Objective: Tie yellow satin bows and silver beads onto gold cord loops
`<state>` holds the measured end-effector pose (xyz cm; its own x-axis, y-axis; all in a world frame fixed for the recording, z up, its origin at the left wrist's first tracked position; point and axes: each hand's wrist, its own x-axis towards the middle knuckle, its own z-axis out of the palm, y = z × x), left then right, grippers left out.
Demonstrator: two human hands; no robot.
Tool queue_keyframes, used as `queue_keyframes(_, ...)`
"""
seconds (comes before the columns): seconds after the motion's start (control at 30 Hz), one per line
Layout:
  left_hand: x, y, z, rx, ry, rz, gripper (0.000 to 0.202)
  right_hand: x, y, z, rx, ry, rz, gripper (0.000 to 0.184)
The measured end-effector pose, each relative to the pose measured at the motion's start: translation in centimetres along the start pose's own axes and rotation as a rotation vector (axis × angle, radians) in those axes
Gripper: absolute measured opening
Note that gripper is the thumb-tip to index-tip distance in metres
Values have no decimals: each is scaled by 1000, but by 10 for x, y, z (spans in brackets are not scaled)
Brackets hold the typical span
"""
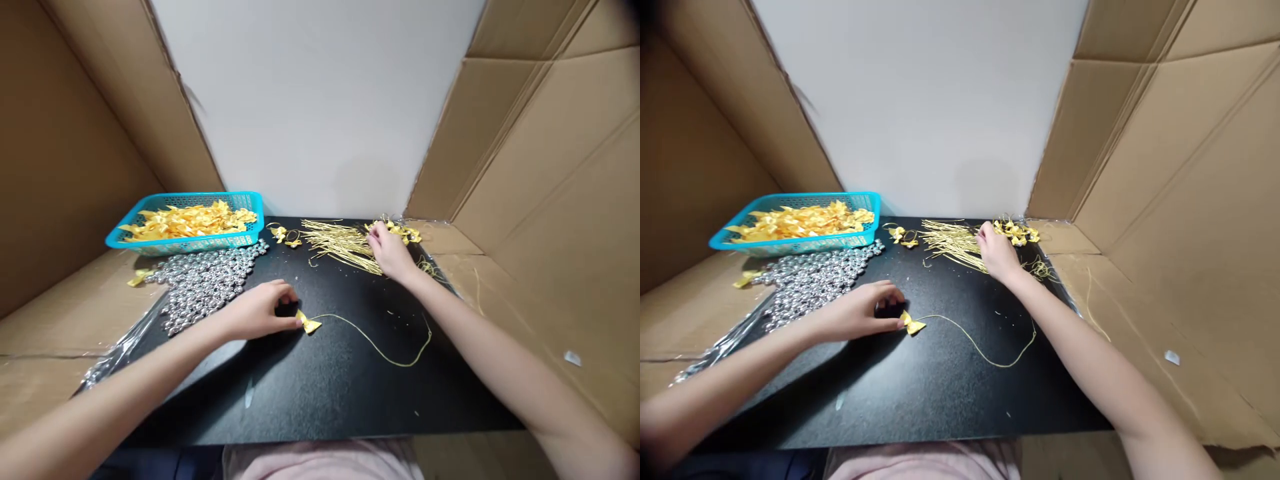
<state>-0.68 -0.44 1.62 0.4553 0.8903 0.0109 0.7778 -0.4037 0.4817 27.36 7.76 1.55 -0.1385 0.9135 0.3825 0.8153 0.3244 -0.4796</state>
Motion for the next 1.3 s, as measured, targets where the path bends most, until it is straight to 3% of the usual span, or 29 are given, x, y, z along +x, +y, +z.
queue_keyframes(0.13, -13, -4, 23, -91, 19, 70, 28, -39, -24, 0, 97, -167, -82, 21)
queue_keyframes(0.27, -10, 0, 27, -126, -5, 101, 17, -83, -43, 13, 282, -314, -151, 33)
queue_keyframes(0.4, -13, 1, 32, -197, 10, 69, 16, -109, -54, 27, 264, -360, -193, 29)
queue_keyframes(0.5, -16, 2, 38, -312, 17, 34, 16, -115, -58, 32, 198, -335, -246, 21)
queue_keyframes(0.7, -23, 14, 43, -692, 95, 67, 16, -117, -57, 27, 126, -160, -406, 19)
queue_keyframes(0.93, -29, 28, 42, -792, 209, 44, 20, -126, -61, 16, 166, 153, -625, 22)
queue_keyframes(1.03, -29, 28, 43, -831, 229, 32, 21, -129, -64, 18, 225, 120, -673, 24)
queue_keyframes(1.3, -30, 23, 44, -950, 198, 64, 21, -127, -62, 24, 340, 36, -516, 26)
